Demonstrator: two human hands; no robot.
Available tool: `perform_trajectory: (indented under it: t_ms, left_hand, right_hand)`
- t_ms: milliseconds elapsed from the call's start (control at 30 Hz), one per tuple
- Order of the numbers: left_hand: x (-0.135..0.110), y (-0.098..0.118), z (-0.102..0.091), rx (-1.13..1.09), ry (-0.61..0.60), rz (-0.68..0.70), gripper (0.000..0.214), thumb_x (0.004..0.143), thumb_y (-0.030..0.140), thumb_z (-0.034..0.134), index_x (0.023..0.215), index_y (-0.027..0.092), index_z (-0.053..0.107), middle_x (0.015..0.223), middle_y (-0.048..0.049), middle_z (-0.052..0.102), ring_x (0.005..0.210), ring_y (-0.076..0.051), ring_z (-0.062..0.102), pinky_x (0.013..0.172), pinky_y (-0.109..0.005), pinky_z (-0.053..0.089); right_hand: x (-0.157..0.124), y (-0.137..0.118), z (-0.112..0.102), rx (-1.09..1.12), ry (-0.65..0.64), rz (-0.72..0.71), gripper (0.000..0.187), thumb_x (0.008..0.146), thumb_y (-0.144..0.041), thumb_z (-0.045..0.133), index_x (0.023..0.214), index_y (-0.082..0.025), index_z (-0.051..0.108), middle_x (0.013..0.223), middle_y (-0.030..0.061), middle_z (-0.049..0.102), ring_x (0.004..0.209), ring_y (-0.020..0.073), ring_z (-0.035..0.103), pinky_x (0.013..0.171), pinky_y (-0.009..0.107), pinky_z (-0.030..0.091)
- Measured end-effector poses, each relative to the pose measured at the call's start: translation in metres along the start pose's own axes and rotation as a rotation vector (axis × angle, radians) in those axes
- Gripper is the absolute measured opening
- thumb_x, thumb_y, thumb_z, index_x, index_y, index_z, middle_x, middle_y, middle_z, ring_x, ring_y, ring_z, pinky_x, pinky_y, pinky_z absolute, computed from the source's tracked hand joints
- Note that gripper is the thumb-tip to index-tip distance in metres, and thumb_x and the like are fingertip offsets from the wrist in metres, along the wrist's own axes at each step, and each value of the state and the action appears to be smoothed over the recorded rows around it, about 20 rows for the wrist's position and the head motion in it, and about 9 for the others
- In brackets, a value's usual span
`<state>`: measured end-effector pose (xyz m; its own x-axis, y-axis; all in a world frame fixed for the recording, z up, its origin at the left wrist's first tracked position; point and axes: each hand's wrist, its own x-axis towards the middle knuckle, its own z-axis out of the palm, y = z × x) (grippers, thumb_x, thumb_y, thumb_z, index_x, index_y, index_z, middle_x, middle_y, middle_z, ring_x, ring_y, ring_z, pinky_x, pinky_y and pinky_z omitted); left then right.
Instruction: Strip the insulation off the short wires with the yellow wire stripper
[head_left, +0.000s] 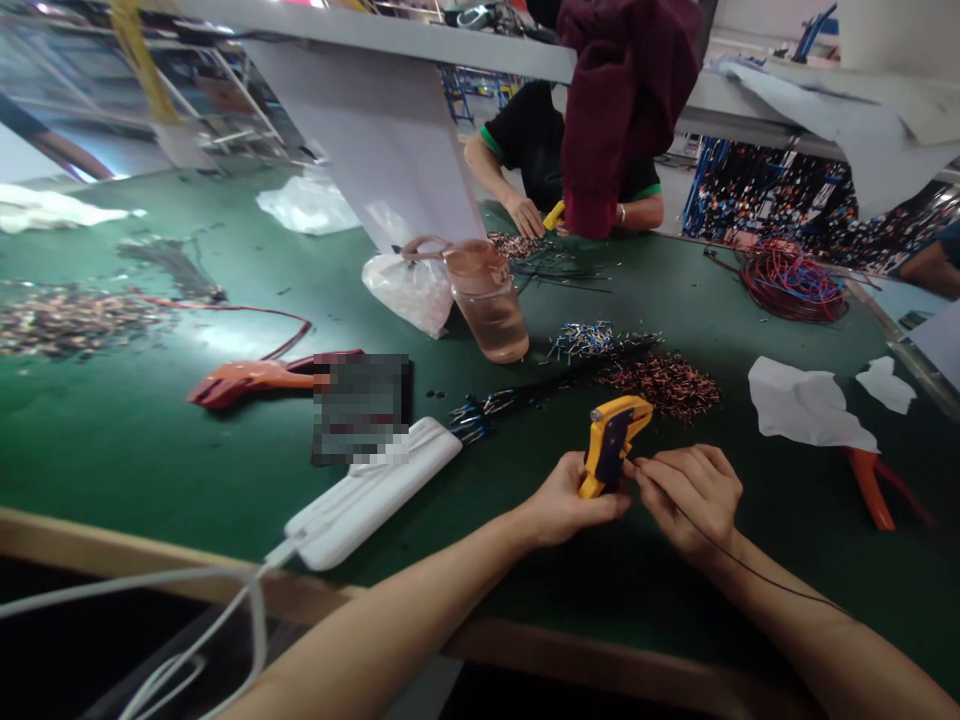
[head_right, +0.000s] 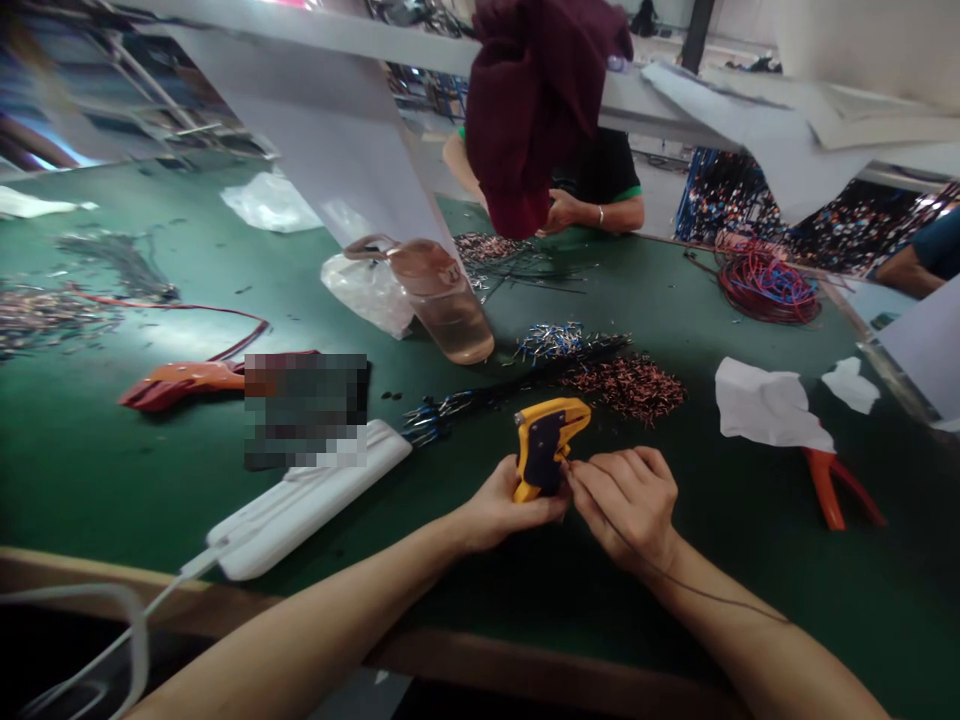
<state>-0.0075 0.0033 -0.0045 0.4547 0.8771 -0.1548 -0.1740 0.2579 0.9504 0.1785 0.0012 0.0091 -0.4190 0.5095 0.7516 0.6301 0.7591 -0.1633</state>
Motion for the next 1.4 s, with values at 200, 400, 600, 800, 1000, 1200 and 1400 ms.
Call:
perform_trajectory:
  t_ms: [200,400,600,800,1000,1200,1400]
  left_hand:
    - [-0.001,-0.001,0.003,0.017,0.053,0.002,0.034,0.065,0.039,0.082,0.081,0.013,0.068,0.051,0.0054,0.053,0.042,-0.008,0.046,0.046,-0.022,0.039]
    - [0.005,-0.002,-0.008,-0.069,0.058,0.011,0.041,0.064,0.038,0.084,0.091,0.011,0.069,0.057,0.0025,0.06,0.049,-0.01,0.055,0.052,-0.023,0.043]
    - [0.006,-0.004,-0.017,-0.314,-0.178,-0.03,0.057,0.062,0.036,0.084,0.11,0.012,0.067,0.076,-0.0028,0.067,0.067,-0.016,0.063,0.07,-0.031,0.051]
    - [0.002,-0.008,-0.021,-0.241,-0.289,-0.075,0.056,0.065,0.035,0.082,0.114,0.012,0.066,0.081,-0.0044,0.067,0.072,-0.017,0.064,0.072,-0.032,0.049]
    - [0.002,-0.009,-0.02,-0.212,-0.337,-0.09,0.055,0.064,0.034,0.083,0.112,0.013,0.067,0.081,-0.0039,0.068,0.072,-0.017,0.063,0.072,-0.03,0.048]
    - [0.002,-0.009,-0.019,-0.182,-0.374,-0.107,0.057,0.062,0.038,0.086,0.109,0.013,0.068,0.08,-0.0036,0.069,0.07,-0.016,0.063,0.068,-0.027,0.047]
    - [0.001,-0.01,-0.02,-0.156,-0.374,-0.085,0.057,0.063,0.041,0.085,0.109,0.014,0.067,0.079,-0.0034,0.068,0.07,-0.016,0.062,0.07,-0.029,0.049]
  right_hand:
    - [0.001,-0.001,0.0,-0.015,0.001,-0.019,0.012,0.091,-0.013,0.062,0.097,-0.022,0.066,0.08,0.0014,0.076,0.068,0.0149,0.069,0.071,0.033,0.044]
    - [0.004,0.0,0.003,0.095,0.113,0.05,0.013,0.088,-0.01,0.064,0.092,-0.022,0.067,0.076,0.0009,0.074,0.066,0.015,0.068,0.067,0.032,0.048]
    - [0.005,0.008,0.008,0.488,0.188,0.481,0.013,0.092,-0.021,0.058,0.082,-0.022,0.066,0.073,0.0014,0.066,0.064,0.0156,0.063,0.057,0.028,0.049]
    - [-0.003,0.023,0.02,0.774,0.234,0.785,0.023,0.093,-0.039,0.06,0.079,-0.021,0.064,0.062,-0.0015,0.059,0.058,0.0133,0.057,0.057,0.027,0.049]
    - [-0.009,0.027,0.026,0.923,0.234,0.886,0.027,0.088,-0.044,0.066,0.076,-0.02,0.067,0.064,-0.0008,0.06,0.057,0.0131,0.056,0.057,0.027,0.048]
    - [-0.012,0.025,0.028,0.995,0.175,0.922,0.03,0.086,-0.047,0.068,0.074,-0.02,0.068,0.063,-0.001,0.061,0.059,0.0127,0.056,0.062,0.027,0.049]
    - [-0.011,0.024,0.028,0.981,0.138,0.945,0.033,0.085,-0.05,0.067,0.074,-0.019,0.067,0.06,-0.0006,0.061,0.057,0.014,0.056,0.061,0.028,0.049]
